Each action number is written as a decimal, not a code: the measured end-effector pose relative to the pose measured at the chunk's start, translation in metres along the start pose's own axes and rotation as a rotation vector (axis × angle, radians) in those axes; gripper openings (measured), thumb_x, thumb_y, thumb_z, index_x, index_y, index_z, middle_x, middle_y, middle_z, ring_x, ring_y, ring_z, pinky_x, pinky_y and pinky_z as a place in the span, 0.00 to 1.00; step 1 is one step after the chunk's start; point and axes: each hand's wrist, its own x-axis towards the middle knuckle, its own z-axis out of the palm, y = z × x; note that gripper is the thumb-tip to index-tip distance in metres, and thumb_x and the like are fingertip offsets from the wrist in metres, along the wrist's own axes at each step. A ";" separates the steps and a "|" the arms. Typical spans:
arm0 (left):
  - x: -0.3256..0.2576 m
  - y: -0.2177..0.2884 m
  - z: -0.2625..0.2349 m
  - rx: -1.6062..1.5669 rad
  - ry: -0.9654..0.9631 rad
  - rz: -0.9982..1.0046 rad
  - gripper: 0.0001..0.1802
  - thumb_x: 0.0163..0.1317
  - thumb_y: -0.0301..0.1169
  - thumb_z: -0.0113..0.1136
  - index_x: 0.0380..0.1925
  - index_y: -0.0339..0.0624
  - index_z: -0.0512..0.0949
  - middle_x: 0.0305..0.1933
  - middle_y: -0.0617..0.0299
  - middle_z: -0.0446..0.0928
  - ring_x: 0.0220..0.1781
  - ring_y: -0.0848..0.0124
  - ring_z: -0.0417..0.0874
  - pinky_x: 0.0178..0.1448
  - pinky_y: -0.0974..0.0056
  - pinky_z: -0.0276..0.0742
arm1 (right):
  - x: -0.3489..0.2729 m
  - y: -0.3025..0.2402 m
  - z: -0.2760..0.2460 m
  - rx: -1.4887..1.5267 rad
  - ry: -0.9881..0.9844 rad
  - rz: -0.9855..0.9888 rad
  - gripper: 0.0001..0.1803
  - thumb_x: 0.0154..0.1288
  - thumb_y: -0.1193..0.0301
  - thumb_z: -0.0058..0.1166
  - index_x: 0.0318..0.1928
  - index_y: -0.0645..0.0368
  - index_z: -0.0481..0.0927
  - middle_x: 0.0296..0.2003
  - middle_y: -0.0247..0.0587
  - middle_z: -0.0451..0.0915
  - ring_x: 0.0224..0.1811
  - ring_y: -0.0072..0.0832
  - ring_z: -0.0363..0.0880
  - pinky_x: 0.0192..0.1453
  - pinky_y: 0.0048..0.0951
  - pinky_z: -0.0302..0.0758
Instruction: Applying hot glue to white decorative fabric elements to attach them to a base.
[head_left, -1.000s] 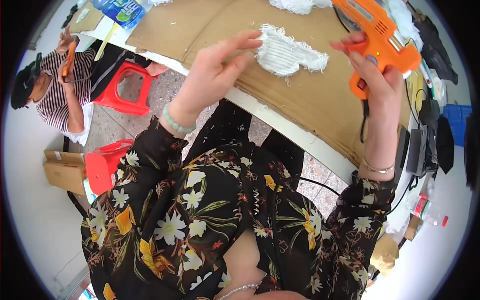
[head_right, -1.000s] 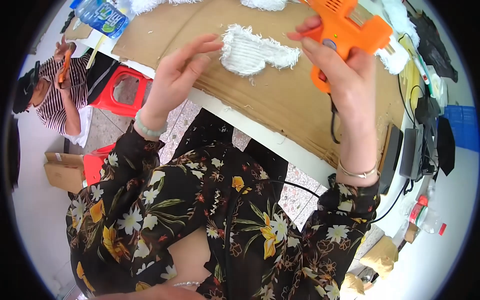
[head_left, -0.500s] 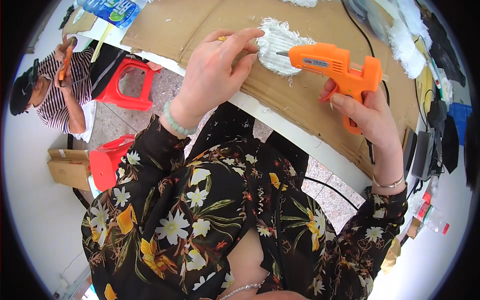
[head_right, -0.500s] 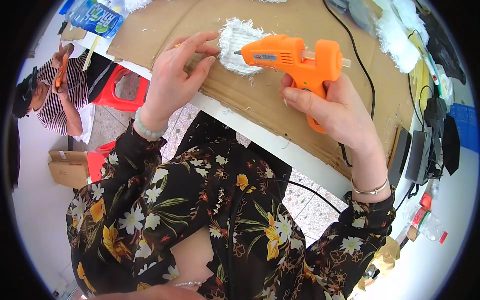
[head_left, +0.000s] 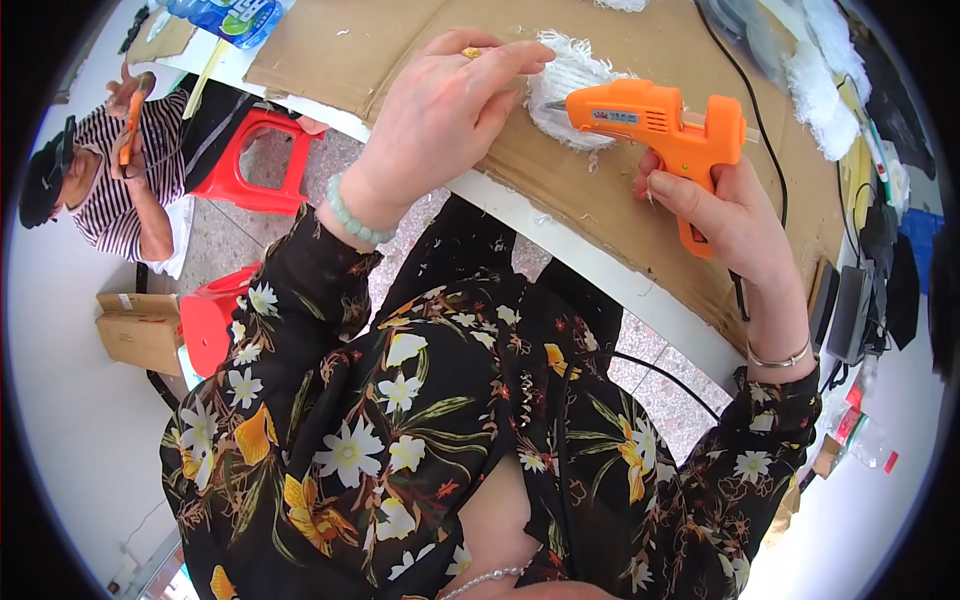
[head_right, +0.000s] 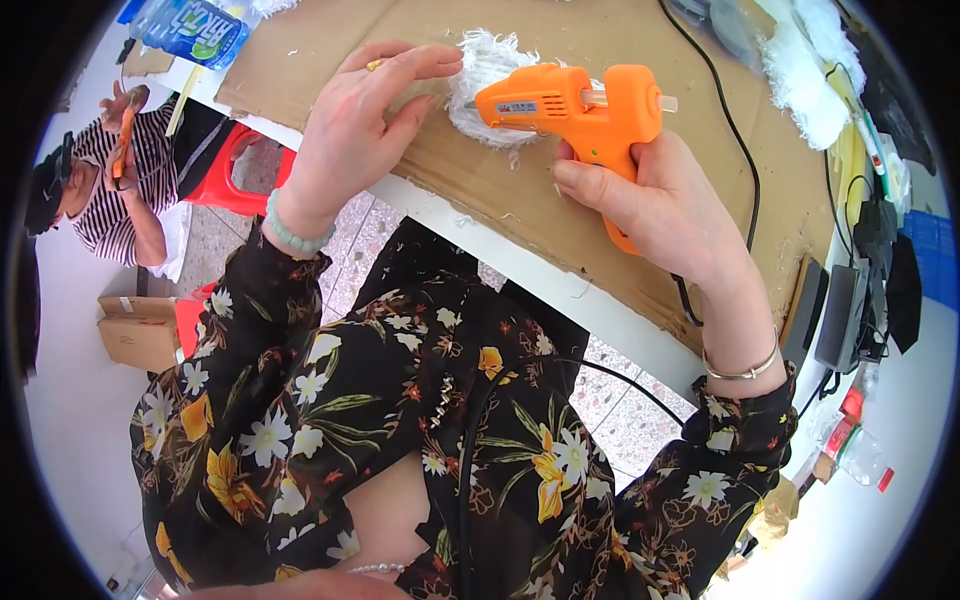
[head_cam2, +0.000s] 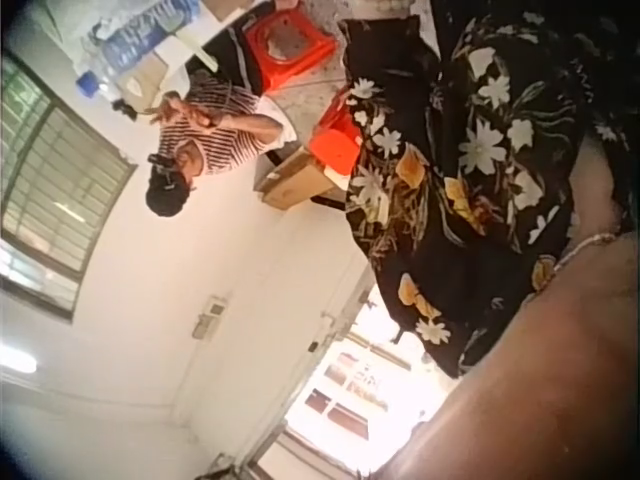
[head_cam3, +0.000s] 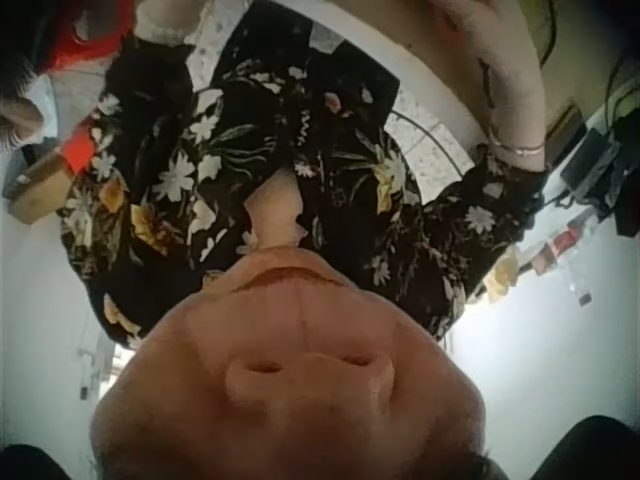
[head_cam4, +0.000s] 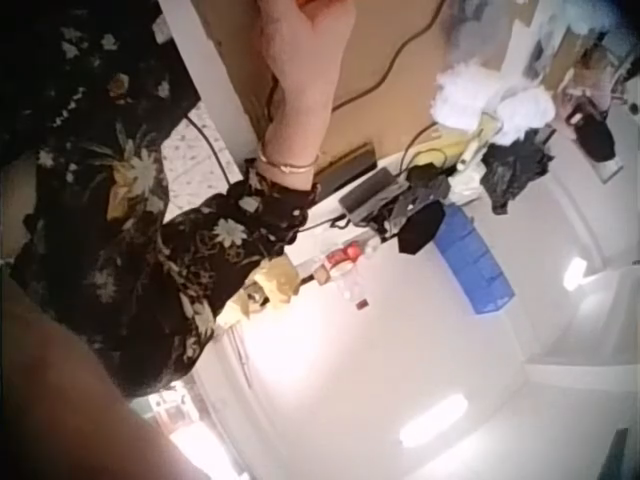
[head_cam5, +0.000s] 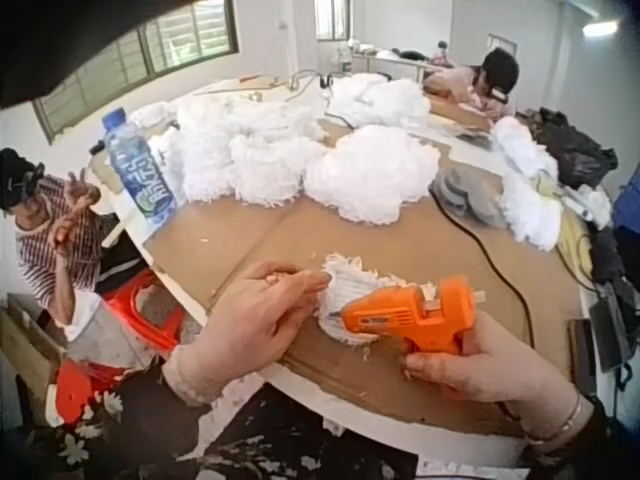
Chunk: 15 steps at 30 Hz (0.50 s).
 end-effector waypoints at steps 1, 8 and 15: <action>0.001 -0.001 0.001 0.006 0.002 0.008 0.20 0.53 0.21 0.59 0.48 0.45 0.77 0.32 0.61 0.83 0.43 0.58 0.81 0.54 0.58 0.74 | 0.000 0.000 0.000 -0.012 0.000 0.006 0.16 0.65 0.70 0.58 0.51 0.62 0.72 0.42 0.35 0.76 0.43 0.24 0.78 0.47 0.25 0.73; 0.004 -0.007 0.004 0.065 -0.083 0.067 0.19 0.52 0.23 0.64 0.46 0.47 0.80 0.36 0.60 0.82 0.50 0.58 0.79 0.55 0.59 0.74 | 0.000 0.004 0.003 -0.065 0.023 0.031 0.14 0.65 0.71 0.56 0.47 0.62 0.72 0.40 0.33 0.75 0.40 0.22 0.76 0.47 0.25 0.72; 0.006 -0.003 0.001 0.109 -0.093 0.079 0.19 0.52 0.25 0.65 0.47 0.47 0.79 0.35 0.60 0.82 0.50 0.58 0.79 0.55 0.57 0.74 | -0.003 0.001 0.002 -0.101 0.013 0.031 0.14 0.64 0.70 0.57 0.46 0.61 0.71 0.38 0.32 0.74 0.38 0.20 0.74 0.45 0.25 0.72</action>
